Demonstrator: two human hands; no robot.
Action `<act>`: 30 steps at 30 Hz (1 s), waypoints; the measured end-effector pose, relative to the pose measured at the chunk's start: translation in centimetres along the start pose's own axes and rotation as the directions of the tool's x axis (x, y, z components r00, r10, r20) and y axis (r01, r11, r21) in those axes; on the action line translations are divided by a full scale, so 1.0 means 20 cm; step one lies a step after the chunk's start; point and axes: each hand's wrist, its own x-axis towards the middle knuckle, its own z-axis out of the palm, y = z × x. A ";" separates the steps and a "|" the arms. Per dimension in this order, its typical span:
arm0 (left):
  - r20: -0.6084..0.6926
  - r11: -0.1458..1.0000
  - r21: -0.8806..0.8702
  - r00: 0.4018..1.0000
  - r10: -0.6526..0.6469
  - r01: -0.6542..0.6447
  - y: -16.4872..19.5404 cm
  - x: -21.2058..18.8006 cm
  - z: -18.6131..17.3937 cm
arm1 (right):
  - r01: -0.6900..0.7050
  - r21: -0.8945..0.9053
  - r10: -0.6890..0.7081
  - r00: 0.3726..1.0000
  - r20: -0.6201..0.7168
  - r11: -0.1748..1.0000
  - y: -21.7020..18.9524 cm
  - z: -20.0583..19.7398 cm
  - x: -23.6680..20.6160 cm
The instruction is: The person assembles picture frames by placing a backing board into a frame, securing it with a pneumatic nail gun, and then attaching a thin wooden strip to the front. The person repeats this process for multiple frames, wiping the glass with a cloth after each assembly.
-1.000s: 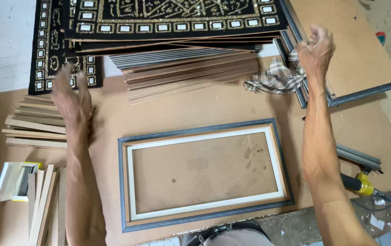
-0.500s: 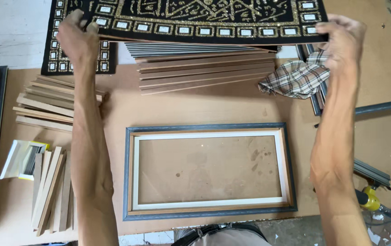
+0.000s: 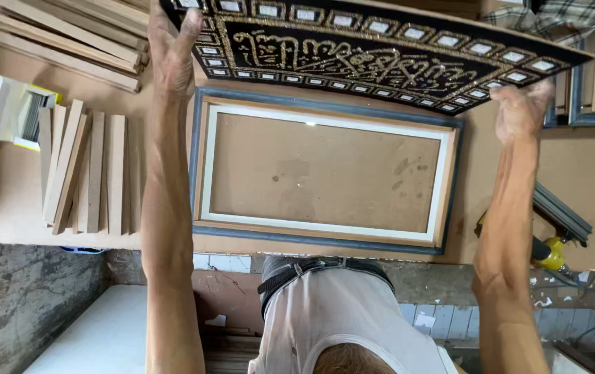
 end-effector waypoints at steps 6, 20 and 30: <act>-0.025 0.860 -0.321 0.905 -0.426 0.396 0.10 -0.43 -0.19 | -0.285 0.046 0.288 0.953 -0.099 0.958 -0.23 -0.06 -0.46; -0.085 0.850 0.026 0.848 -0.522 0.526 0.03 -1.14 -0.24 | -0.451 -0.214 0.411 0.888 -0.208 0.867 0.11 -0.14 -0.99; -0.178 0.833 0.331 0.897 -0.405 0.442 -0.11 -1.42 -0.24 | -0.263 -0.492 0.137 0.951 -0.277 0.830 0.24 -0.07 -1.29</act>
